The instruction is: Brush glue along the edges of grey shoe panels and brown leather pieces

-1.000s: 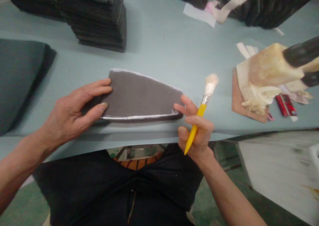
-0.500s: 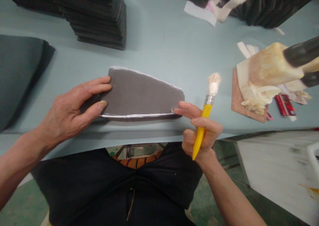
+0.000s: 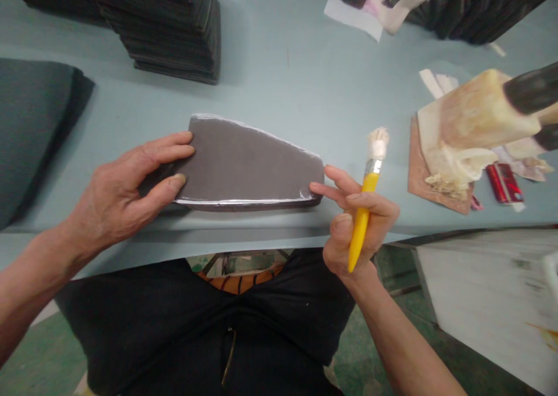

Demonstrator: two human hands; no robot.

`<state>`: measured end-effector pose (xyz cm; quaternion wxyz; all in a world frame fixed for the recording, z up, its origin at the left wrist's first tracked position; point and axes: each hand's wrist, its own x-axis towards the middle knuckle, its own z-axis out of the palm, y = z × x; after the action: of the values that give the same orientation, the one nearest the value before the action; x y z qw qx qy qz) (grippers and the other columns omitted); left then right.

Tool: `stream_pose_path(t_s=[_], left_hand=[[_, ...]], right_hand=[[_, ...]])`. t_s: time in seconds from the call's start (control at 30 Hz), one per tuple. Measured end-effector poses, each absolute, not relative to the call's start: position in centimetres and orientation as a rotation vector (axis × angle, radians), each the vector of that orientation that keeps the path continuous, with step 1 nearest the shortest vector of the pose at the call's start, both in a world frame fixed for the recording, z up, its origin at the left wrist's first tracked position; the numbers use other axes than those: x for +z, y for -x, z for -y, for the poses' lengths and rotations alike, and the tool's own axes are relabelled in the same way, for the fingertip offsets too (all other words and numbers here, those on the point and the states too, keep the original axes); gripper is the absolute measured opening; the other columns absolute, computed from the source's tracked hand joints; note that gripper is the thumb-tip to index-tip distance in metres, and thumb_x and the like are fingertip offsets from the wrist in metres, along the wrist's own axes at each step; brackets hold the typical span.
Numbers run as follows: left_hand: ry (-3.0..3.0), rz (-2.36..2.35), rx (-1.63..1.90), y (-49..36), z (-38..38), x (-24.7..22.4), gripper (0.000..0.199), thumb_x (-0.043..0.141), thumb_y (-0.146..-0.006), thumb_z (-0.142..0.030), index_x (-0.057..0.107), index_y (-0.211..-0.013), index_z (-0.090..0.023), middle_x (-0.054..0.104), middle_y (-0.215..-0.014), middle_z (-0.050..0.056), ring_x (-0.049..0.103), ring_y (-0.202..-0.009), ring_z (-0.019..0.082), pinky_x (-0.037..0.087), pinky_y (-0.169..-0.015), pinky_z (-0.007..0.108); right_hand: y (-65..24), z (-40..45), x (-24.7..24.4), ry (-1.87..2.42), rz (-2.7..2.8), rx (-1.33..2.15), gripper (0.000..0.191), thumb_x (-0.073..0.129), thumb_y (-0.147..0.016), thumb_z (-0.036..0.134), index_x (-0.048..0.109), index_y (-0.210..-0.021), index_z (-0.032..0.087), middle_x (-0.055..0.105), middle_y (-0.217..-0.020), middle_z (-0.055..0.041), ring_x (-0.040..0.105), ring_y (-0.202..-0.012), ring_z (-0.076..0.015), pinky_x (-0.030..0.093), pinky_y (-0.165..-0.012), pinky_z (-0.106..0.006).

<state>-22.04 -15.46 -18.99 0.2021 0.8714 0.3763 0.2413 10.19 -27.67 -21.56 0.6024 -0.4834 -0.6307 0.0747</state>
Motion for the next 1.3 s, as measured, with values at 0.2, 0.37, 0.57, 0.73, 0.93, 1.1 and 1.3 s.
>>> stream_pose_path(t_s=[0.2,0.37,0.57,0.73,0.93,1.1,1.3], left_hand=[[-2.438,-1.051,0.684,22.0,15.4,-19.0,0.040,0.053,-0.112,-0.043,0.061,-0.149,-0.029,0.058,-0.167,-0.002,0.058,-0.153,0.018,0.040,-0.134,0.037],[-2.443,-1.063,0.673,21.8,15.5,-19.1,0.041,0.053,-0.112,-0.045,0.061,-0.148,-0.026,0.059,-0.166,0.000,0.058,-0.152,0.019,0.040,-0.134,0.038],[-2.437,-1.060,0.676,21.9,15.6,-19.1,0.042,0.053,-0.112,-0.046,0.060,-0.148,-0.027,0.059,-0.166,-0.001,0.059,-0.152,0.020,0.041,-0.133,0.041],[-2.431,-1.051,0.686,21.8,15.7,-19.0,0.039,0.055,-0.111,-0.041,0.061,-0.148,-0.030,0.059,-0.166,-0.001,0.059,-0.152,0.020,0.041,-0.133,0.038],[-2.444,-1.046,0.667,21.7,15.6,-18.6,0.041,0.053,-0.112,-0.042,0.059,-0.151,-0.033,0.057,-0.168,-0.002,0.058,-0.153,0.020,0.040,-0.134,0.038],[-2.440,-1.051,0.684,21.8,15.7,-18.7,0.040,0.054,-0.112,-0.040,0.061,-0.149,-0.030,0.058,-0.167,-0.001,0.059,-0.152,0.021,0.040,-0.134,0.039],[-2.439,-1.048,0.674,21.8,15.7,-18.9,0.040,0.054,-0.111,-0.042,0.060,-0.150,-0.031,0.058,-0.167,-0.002,0.058,-0.152,0.021,0.041,-0.133,0.039]], right_hand=[[-10.2,27.7,-21.3,1.109,1.435,0.171,0.019,0.056,-0.110,0.043,0.054,-0.128,0.036,0.070,-0.142,-0.0066,0.079,-0.113,-0.0283,0.072,-0.076,-0.049],[-9.8,27.1,-20.9,1.102,1.458,0.138,0.020,0.054,-0.111,0.050,0.052,-0.125,0.036,0.071,-0.144,-0.0056,0.082,-0.096,-0.0245,0.072,-0.078,-0.049],[-9.5,26.3,-20.8,1.044,1.580,0.163,0.019,0.053,-0.112,0.047,0.050,-0.123,0.032,0.071,-0.144,-0.0073,0.081,-0.101,-0.0225,0.068,-0.097,-0.054],[-10.1,26.6,-20.8,1.132,1.546,0.157,0.019,0.051,-0.111,0.048,0.047,-0.121,0.033,0.071,-0.133,-0.0078,0.077,-0.088,-0.0233,0.069,-0.076,-0.051],[-9.7,26.4,-20.3,1.080,1.463,0.147,0.019,0.053,-0.110,0.046,0.049,-0.123,0.032,0.069,-0.133,-0.0090,0.077,-0.102,-0.0262,0.066,-0.066,-0.042],[-9.7,26.1,-20.7,1.037,1.569,0.196,0.019,0.051,-0.111,0.046,0.048,-0.124,0.033,0.069,-0.135,-0.0088,0.077,-0.096,-0.0229,0.069,-0.069,-0.042],[-11.3,26.2,-20.5,1.032,1.527,0.072,0.020,0.059,-0.107,0.042,0.056,-0.124,0.032,0.073,-0.112,-0.0053,0.069,-0.077,-0.0203,0.062,-0.065,-0.041]])
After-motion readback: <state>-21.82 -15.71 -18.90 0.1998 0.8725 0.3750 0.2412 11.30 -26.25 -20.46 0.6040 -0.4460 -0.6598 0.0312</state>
